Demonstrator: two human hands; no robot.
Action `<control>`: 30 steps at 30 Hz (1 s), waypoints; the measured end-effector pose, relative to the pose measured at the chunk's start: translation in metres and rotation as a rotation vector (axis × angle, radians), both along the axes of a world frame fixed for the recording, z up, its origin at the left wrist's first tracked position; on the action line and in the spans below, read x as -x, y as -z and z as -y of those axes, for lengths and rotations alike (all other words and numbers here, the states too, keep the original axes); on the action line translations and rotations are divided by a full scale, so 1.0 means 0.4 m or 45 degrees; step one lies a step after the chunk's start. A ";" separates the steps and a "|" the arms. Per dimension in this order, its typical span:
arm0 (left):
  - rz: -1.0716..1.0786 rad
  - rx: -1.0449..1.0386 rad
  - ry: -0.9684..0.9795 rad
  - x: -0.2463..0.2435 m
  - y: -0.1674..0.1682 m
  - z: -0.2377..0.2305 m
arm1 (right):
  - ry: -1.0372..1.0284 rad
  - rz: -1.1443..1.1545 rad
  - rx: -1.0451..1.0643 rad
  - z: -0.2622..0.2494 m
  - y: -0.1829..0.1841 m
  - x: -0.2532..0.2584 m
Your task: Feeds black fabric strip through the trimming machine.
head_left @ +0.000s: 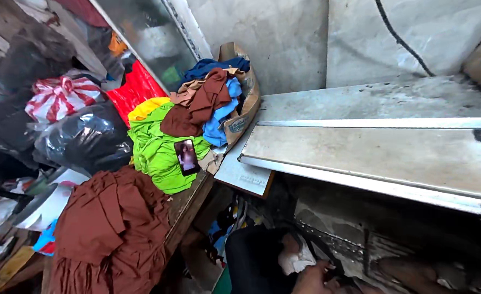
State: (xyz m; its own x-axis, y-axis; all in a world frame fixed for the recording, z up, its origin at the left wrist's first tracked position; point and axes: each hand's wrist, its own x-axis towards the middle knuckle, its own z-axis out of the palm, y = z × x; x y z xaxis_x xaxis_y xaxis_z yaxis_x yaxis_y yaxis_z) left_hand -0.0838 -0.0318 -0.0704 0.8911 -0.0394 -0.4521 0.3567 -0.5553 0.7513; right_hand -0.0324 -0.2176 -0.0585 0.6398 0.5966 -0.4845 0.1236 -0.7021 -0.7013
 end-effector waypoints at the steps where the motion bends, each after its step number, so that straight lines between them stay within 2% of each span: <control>1: -0.044 0.001 0.120 -0.023 0.002 0.026 | -0.018 0.064 -0.035 0.000 -0.031 -0.001; 2: -0.033 0.027 0.199 -0.044 0.002 0.052 | -0.012 0.156 -0.083 0.005 -0.054 -0.004; 4: 0.064 0.134 0.234 -0.074 -0.013 0.092 | 0.143 0.422 -0.277 0.029 -0.035 -0.016; 6: 0.153 0.219 0.216 -0.100 -0.046 0.103 | 0.308 0.500 -0.584 0.050 -0.025 -0.041; 8: 0.228 0.356 0.210 -0.116 -0.088 0.089 | 0.298 0.317 -0.851 0.069 -0.009 -0.063; 9: 0.294 0.461 0.188 -0.119 -0.117 0.072 | 0.259 0.190 -0.881 0.071 -0.007 -0.061; 11: 0.420 0.630 0.064 -0.124 -0.179 0.011 | 0.184 -0.010 -0.735 0.054 -0.014 -0.042; 12: 0.475 0.664 -0.057 -0.127 -0.202 -0.035 | 0.142 -0.051 -0.564 0.042 -0.005 -0.037; 15: 0.560 0.507 -0.473 -0.123 -0.231 -0.195 | 0.134 -0.037 -0.090 0.043 0.091 -0.058; 17: 0.452 0.353 -0.615 -0.100 -0.205 -0.254 | 0.240 0.045 -0.012 0.043 0.119 -0.089; 20: 0.231 0.250 -0.492 -0.042 -0.132 -0.215 | 0.287 0.182 -0.073 -0.012 0.057 -0.108; 24: 0.201 0.402 -0.241 -0.017 -0.043 -0.092 | 0.044 0.467 -0.434 -0.111 -0.073 -0.066; 27: 0.331 0.485 -0.281 -0.024 -0.091 -0.007 | -0.012 0.689 -0.588 -0.121 -0.081 -0.061; 28: 0.322 0.491 -0.274 -0.035 -0.104 0.001 | 0.060 0.685 -0.618 -0.105 -0.080 -0.072; 30: 0.419 0.464 -0.187 -0.063 -0.117 -0.008 | 0.263 0.498 -0.730 -0.051 -0.064 -0.100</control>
